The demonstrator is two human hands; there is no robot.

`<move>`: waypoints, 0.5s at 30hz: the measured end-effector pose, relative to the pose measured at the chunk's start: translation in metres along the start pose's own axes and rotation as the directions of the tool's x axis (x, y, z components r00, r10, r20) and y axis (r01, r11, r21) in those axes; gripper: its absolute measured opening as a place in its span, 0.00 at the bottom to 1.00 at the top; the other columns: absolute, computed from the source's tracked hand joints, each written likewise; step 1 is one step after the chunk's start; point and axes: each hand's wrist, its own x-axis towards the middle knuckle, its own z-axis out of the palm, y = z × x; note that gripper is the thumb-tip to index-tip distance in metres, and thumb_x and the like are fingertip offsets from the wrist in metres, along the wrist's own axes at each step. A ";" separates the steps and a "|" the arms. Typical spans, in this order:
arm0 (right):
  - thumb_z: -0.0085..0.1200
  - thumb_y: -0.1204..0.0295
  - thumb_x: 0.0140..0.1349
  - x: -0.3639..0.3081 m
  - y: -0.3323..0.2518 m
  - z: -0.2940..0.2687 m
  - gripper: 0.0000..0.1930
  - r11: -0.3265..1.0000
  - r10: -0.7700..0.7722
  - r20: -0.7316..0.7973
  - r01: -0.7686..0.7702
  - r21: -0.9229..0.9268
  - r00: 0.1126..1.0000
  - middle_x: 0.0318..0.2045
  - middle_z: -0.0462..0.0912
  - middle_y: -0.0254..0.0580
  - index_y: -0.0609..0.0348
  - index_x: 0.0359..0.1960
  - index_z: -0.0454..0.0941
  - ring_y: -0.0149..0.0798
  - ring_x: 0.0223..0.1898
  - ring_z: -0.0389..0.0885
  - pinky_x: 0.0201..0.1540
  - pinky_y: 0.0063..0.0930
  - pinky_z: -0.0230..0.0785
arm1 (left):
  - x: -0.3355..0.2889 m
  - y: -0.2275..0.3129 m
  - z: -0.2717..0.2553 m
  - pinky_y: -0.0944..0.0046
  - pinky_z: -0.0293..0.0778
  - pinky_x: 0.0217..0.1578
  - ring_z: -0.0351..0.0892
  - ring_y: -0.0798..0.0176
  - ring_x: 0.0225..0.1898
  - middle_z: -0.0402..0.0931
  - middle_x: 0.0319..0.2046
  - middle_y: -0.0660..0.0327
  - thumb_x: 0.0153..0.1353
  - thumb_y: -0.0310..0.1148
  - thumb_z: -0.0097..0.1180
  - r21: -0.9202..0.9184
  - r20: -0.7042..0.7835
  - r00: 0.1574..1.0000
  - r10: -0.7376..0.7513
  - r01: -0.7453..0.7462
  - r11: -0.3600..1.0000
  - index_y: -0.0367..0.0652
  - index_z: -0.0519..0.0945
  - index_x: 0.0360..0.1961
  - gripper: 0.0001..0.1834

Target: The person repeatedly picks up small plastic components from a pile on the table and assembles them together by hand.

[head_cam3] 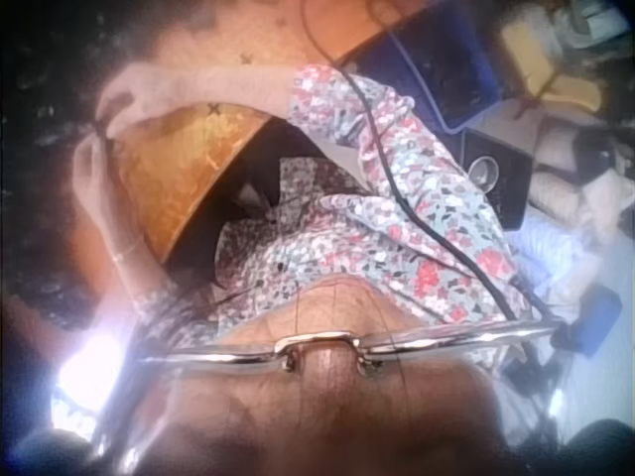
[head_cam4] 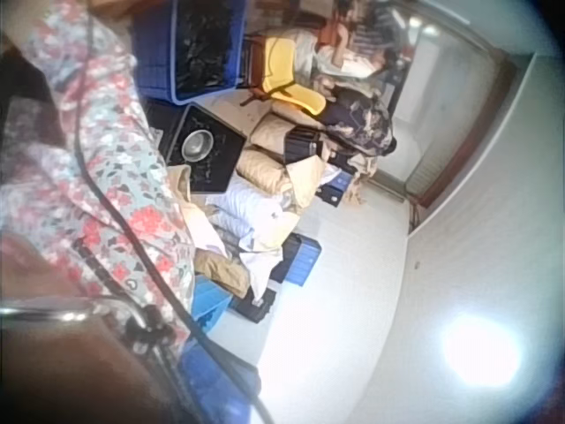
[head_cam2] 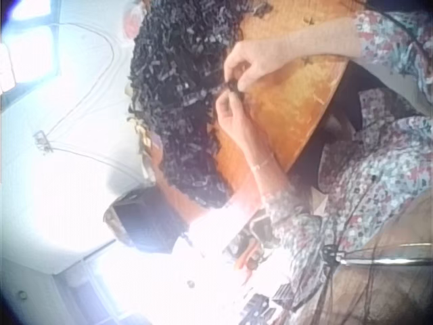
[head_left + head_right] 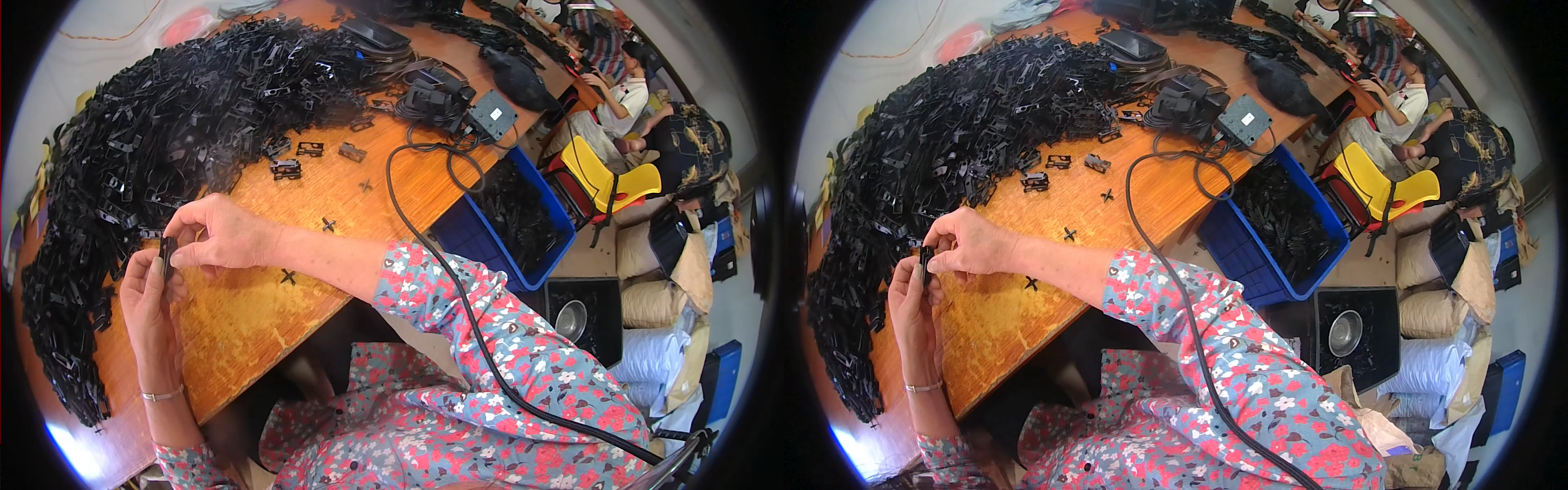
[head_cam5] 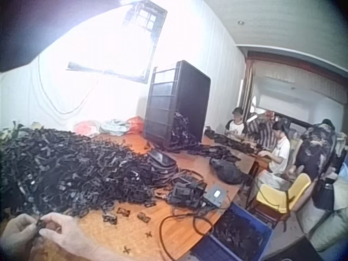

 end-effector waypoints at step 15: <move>0.71 0.71 0.63 -0.001 -0.004 0.003 0.17 0.953 0.102 0.021 -0.104 0.284 0.995 0.33 0.84 0.36 0.65 0.49 0.81 0.29 0.26 0.84 0.24 0.21 0.73 | -0.011 0.011 0.024 0.75 0.70 0.30 0.74 0.76 0.28 0.78 0.30 0.68 0.77 0.36 0.58 -0.088 -0.044 0.999 0.029 -0.033 0.996 0.43 0.77 0.46 0.08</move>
